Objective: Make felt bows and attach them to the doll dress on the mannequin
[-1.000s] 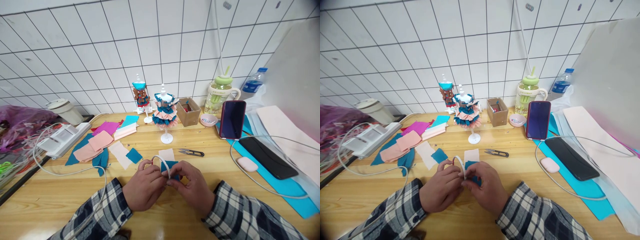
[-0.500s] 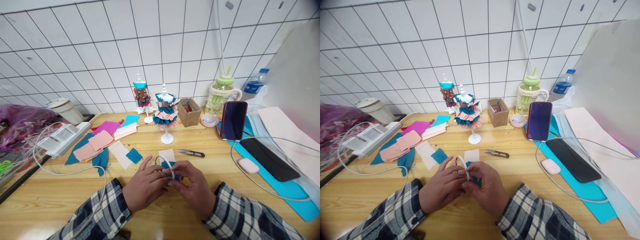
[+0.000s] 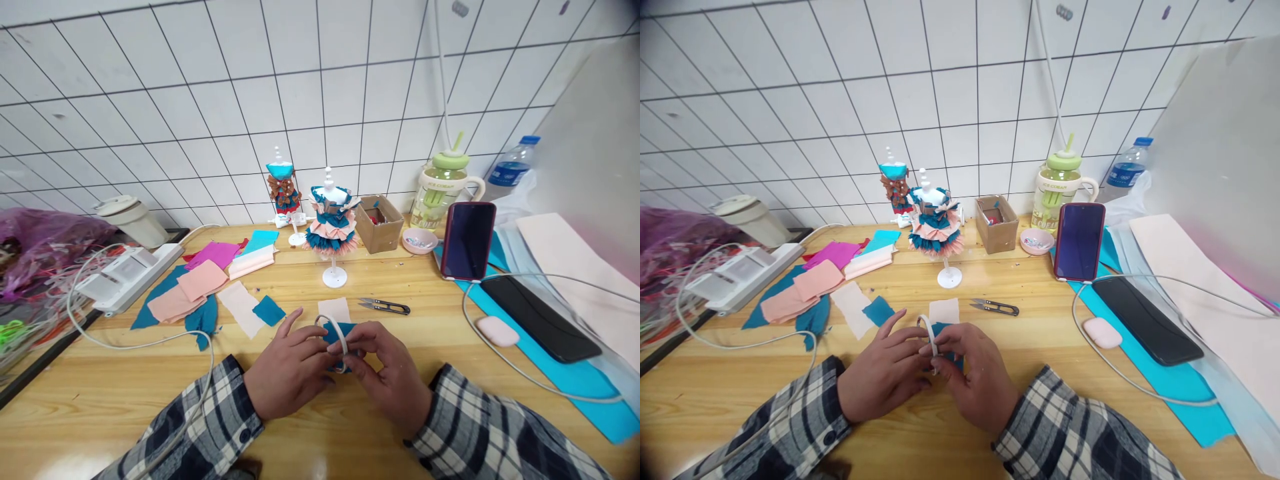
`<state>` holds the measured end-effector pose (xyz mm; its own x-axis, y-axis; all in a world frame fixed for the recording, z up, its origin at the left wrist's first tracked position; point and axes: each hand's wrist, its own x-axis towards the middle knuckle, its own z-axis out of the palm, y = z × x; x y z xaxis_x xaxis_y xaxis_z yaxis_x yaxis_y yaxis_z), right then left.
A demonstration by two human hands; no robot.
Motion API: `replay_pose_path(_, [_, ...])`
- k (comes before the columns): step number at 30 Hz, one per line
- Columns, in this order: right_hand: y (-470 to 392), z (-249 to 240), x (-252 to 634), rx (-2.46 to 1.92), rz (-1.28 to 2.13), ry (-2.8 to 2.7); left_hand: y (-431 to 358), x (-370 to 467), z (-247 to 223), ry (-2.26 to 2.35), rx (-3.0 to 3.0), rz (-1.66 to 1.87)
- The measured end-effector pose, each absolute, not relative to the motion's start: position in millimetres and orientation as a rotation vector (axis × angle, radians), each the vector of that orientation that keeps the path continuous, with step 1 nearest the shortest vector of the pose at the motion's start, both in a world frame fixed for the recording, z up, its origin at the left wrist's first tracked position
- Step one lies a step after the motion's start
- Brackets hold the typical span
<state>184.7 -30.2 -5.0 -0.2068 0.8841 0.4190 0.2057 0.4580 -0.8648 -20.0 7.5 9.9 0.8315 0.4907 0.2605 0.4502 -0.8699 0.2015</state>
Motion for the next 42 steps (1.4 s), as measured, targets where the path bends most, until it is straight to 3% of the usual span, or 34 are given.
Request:
replay_pose_path(8, [-33, -5, 184, -0.915, 0.8, -1.763, -4, -12, 13, 0.801, 2.81, 0.624])
replay_pose_path(42, [-30, -7, 185, -1.009, 0.761, -1.721, 1, -18, 12, 0.781, 2.712, 0.587])
